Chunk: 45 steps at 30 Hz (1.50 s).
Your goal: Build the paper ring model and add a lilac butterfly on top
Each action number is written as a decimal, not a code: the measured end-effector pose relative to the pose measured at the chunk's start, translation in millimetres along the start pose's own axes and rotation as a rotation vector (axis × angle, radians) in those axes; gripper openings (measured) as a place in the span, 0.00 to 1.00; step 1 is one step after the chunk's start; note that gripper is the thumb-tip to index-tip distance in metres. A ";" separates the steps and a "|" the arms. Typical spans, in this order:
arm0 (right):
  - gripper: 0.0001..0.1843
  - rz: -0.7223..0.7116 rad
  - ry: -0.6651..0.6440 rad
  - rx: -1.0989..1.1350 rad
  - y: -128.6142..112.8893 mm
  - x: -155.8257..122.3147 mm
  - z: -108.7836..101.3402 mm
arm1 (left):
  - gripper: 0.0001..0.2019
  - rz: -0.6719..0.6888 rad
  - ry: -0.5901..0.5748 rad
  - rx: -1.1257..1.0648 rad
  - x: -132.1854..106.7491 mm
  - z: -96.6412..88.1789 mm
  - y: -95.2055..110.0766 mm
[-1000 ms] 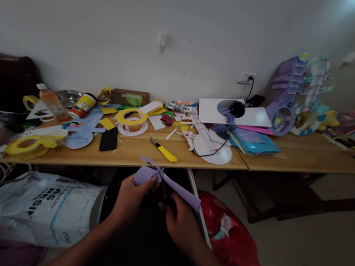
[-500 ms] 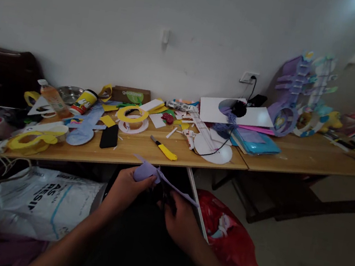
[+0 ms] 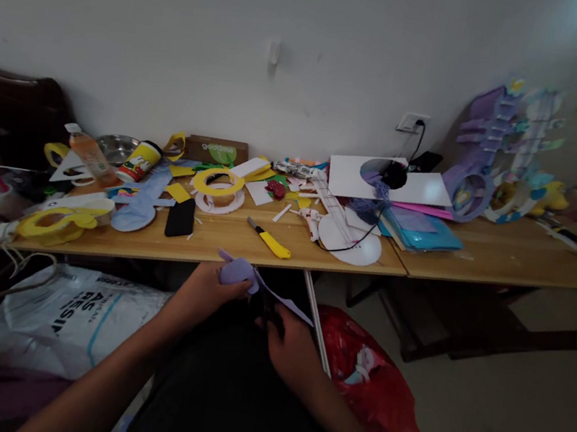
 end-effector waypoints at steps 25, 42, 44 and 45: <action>0.17 -0.304 -0.183 -0.061 54.7 165.6 75.3 | 0.23 -0.126 0.276 -0.303 166.0 -85.6 -154.8; 0.42 -0.156 -0.668 -0.001 105.9 74.6 210.4 | 0.20 -0.033 -0.029 -0.023 94.3 -115.0 -116.1; 0.40 -0.129 -0.657 -0.014 104.7 75.5 210.0 | 0.20 -0.019 -0.084 0.016 76.2 -111.9 -105.1; 0.37 -0.103 -0.649 -0.024 105.9 76.1 209.3 | 0.20 -0.031 -0.075 0.030 67.7 -115.1 -104.0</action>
Point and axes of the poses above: each hand's wrist, its own x-axis towards the middle knuckle, its own z-axis out of the palm, y = z × x, the point moved 10 cm from there along x, towards the middle knuckle, and after that the axes turned 5 degrees about -y, right-handed, at the moved point
